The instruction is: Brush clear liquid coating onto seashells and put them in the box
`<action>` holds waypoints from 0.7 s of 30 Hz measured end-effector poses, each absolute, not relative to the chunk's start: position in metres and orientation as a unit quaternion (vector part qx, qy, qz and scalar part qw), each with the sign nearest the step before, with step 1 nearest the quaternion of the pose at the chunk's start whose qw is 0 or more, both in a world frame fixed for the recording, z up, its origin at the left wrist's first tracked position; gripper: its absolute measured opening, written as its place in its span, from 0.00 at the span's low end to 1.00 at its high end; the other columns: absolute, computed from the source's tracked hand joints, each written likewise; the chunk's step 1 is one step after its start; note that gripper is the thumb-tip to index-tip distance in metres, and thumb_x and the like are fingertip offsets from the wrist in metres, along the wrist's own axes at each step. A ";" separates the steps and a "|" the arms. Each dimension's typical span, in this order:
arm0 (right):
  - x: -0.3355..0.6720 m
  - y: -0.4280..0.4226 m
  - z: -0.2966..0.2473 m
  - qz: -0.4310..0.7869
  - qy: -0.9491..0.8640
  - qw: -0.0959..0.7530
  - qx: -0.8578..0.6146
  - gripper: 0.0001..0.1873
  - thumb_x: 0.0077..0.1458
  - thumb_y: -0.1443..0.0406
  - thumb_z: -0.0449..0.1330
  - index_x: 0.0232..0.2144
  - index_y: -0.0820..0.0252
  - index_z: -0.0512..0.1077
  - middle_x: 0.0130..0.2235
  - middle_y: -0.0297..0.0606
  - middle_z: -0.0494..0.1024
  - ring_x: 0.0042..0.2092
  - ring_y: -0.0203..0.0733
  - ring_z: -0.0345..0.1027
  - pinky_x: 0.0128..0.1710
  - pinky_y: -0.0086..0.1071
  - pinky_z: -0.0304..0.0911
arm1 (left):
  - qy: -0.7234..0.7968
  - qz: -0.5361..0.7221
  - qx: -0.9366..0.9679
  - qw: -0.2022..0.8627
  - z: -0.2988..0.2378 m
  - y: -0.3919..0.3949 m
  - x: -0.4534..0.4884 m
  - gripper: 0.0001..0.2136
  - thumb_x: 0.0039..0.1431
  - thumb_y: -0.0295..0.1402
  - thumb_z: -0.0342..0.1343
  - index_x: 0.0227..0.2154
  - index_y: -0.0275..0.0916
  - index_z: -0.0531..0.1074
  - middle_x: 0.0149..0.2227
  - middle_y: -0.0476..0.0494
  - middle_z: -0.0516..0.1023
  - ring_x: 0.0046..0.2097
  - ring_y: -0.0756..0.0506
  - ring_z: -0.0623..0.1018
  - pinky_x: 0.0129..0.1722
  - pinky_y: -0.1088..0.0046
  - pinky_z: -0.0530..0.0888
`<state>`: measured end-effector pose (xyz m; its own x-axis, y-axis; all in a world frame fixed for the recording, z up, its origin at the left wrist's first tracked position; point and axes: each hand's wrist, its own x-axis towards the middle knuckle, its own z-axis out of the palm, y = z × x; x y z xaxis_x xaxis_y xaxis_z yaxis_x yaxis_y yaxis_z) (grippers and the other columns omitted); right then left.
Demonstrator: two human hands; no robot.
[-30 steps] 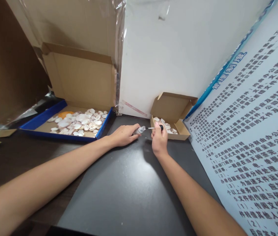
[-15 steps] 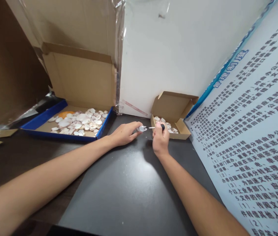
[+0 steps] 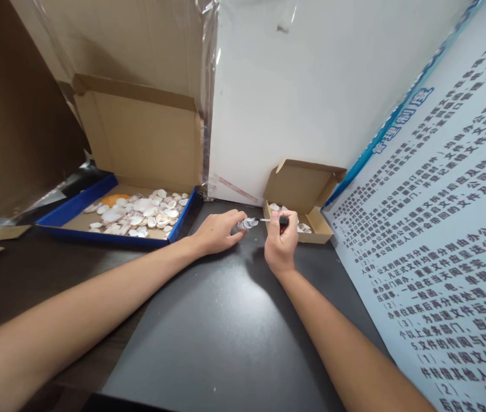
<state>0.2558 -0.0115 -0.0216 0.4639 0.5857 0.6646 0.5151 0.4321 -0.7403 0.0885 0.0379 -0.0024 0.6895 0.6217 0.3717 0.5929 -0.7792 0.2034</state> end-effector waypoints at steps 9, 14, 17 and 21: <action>0.255 -0.015 -0.021 0.013 -0.547 0.641 -0.538 0.12 0.62 0.56 0.53 0.32 0.57 0.61 0.27 0.29 0.60 0.27 0.36 0.55 0.28 0.30 0.54 | 0.339 0.222 0.914 -0.019 -0.002 0.036 0.089 0.10 0.63 0.39 0.48 0.44 0.44 0.66 0.41 0.46 0.74 0.38 0.44 0.78 0.30 0.72 0.68; 0.254 -0.017 -0.017 -0.025 -0.574 0.623 -0.531 0.09 0.61 0.59 0.53 0.31 0.57 0.61 0.26 0.29 0.61 0.26 0.35 0.55 0.28 0.30 0.53 | 0.345 0.213 0.913 -0.037 -0.001 0.035 0.090 0.10 0.63 0.39 0.48 0.45 0.44 0.66 0.41 0.46 0.74 0.37 0.44 0.78 0.30 0.72 0.67; 0.252 -0.019 -0.016 -0.040 -0.591 0.603 -0.534 0.08 0.61 0.60 0.53 0.30 0.57 0.61 0.25 0.29 0.61 0.26 0.35 0.55 0.28 0.30 0.53 | 0.343 0.207 0.915 -0.036 -0.001 0.034 0.091 0.11 0.63 0.39 0.48 0.46 0.45 0.66 0.42 0.46 0.73 0.38 0.44 0.78 0.31 0.71 0.68; 0.251 -0.022 -0.016 -0.026 -0.615 0.574 -0.540 0.08 0.60 0.61 0.54 0.30 0.56 0.61 0.22 0.27 0.58 0.23 0.35 0.52 0.25 0.30 0.51 | 0.337 0.208 0.918 -0.030 -0.001 0.033 0.092 0.11 0.64 0.39 0.47 0.47 0.45 0.66 0.42 0.45 0.74 0.38 0.44 0.78 0.32 0.71 0.69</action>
<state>0.2508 -0.0223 -0.0155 0.2420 0.6348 0.7337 0.6943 0.4149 -0.5880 0.0921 0.0335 -0.0010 0.6870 0.6055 0.4017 0.6305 -0.7715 0.0846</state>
